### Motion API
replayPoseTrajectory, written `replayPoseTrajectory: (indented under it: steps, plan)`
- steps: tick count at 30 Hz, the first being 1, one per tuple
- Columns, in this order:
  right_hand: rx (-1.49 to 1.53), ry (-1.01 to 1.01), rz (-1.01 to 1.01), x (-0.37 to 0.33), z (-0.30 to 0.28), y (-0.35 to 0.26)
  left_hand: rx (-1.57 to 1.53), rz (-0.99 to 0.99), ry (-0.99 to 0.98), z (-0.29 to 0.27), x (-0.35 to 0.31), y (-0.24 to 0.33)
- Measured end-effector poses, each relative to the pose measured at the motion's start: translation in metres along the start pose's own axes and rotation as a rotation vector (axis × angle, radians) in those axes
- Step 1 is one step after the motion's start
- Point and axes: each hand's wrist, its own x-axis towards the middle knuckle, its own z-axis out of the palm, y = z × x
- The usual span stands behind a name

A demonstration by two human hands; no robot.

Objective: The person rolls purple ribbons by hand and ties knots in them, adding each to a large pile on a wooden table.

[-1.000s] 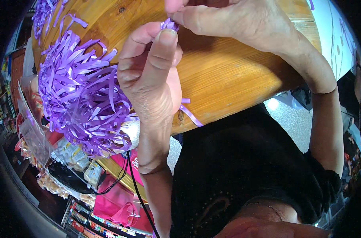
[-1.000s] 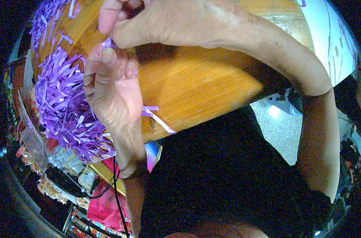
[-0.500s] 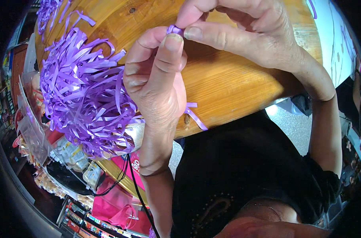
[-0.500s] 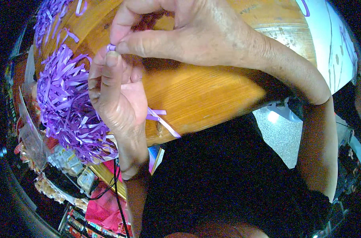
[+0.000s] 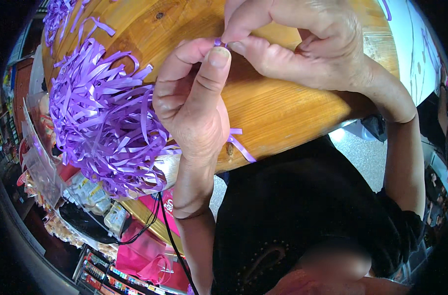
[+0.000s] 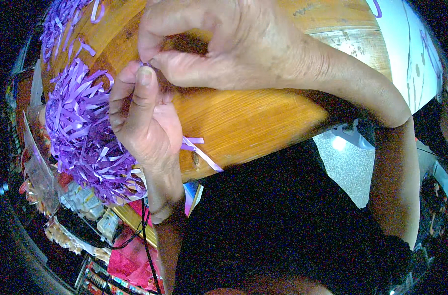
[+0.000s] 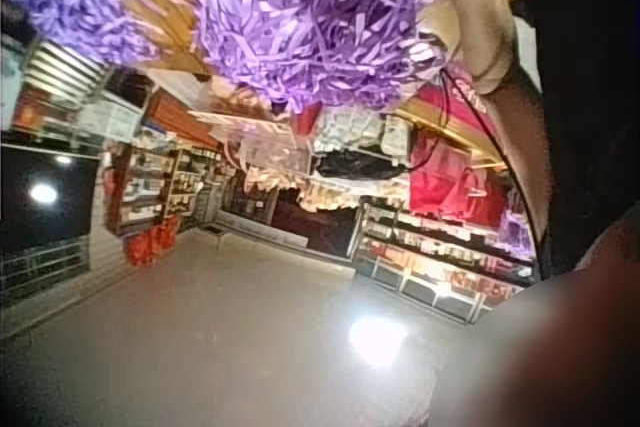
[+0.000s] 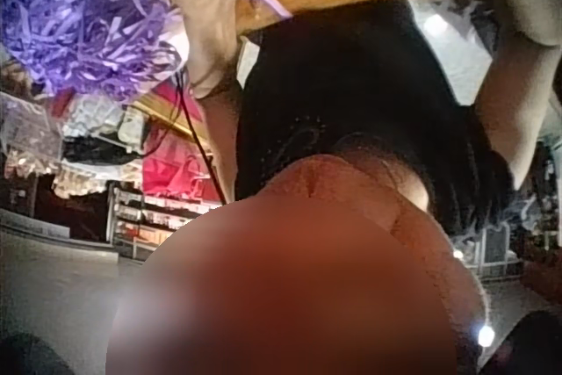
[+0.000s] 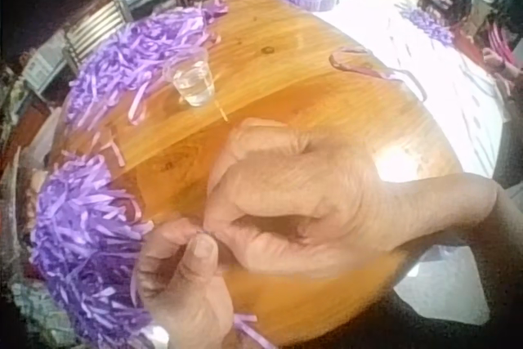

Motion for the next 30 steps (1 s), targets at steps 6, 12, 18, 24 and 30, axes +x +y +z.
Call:
replayPoseTrajectory:
  steps: [6,12,18,24,30]
  plan:
    - [0.108,0.021,0.042,-0.001,0.001,0.002,-0.083,-0.141,0.042,0.0,-0.002,0.001]
    - [0.195,-0.023,0.207,-0.006,0.001,0.0,0.019,-0.114,0.023,0.001,-0.003,0.008]
    - [0.223,-0.018,0.288,-0.011,0.004,0.001,0.09,-0.108,0.092,0.006,-0.005,0.009]
    - [0.219,0.003,0.334,-0.015,0.001,-0.002,0.062,-0.121,0.11,0.008,-0.005,0.009]
    - [0.213,0.034,0.283,-0.015,0.004,0.004,0.049,-0.129,0.134,0.004,-0.004,0.007]
